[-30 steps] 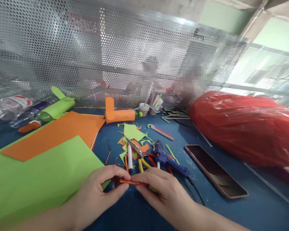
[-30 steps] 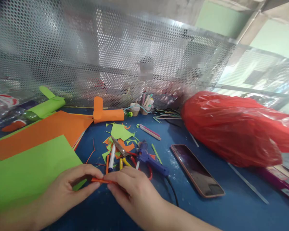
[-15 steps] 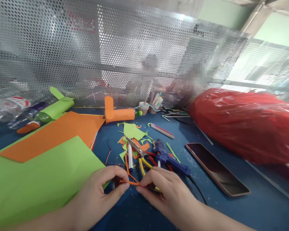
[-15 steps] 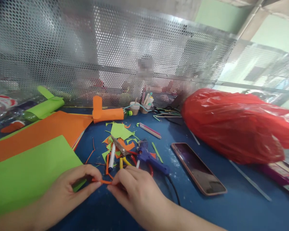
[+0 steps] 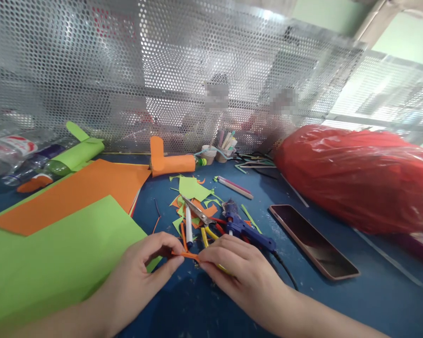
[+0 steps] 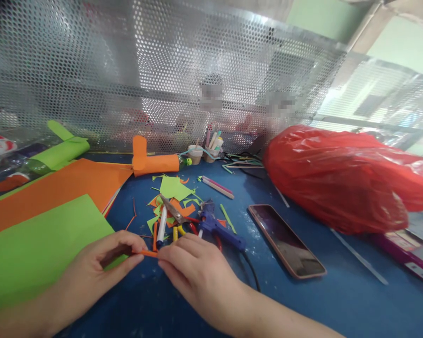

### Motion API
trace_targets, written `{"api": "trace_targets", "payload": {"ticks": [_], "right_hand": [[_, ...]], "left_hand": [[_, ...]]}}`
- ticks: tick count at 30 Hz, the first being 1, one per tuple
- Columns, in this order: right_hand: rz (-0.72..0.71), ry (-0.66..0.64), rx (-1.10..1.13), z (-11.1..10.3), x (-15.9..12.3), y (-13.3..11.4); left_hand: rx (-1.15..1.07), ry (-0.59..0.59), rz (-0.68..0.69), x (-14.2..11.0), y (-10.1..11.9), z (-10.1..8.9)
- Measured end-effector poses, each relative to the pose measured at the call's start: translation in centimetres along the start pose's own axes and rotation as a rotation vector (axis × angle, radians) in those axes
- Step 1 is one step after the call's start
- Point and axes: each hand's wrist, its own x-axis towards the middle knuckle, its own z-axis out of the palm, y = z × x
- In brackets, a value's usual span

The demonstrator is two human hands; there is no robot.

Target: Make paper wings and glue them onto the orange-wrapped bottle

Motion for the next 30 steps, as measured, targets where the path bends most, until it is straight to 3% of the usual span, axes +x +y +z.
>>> {"api": "trace_targets", "payload": {"ticks": [6,9,12,14,17,23,30], "right_hand": [[0.010,-0.015,-0.043,-0.1,0.0,-0.2],[0.043,-0.015,-0.246,-0.9,0.4,-0.3],[0.187,-0.056,-0.504,-2.4,0.6,0.1],[0.275,-0.080,-0.649,-3.5,0.3,0.9],[0.291,-0.146,-0.778,-4.7,-0.6,2.6],[0.459,-0.453,-0.695,-5.6,-1.4,4.6],[0.430,-0.539,-0.543,-7.9,-0.5,5.9]], "left_hand": [[0.093,0.014,0.081,0.1,0.3,0.0],[0.077,0.078,0.053,0.2,0.3,-0.1],[0.057,0.132,-0.006,0.3,-0.1,-0.1],[0.052,0.130,-0.035,0.3,-0.3,0.0],[0.044,0.120,-0.072,0.2,-0.4,-0.1],[0.024,0.156,-0.098,0.1,-0.2,0.0],[0.008,0.176,-0.089,0.2,-0.4,0.2]]}}
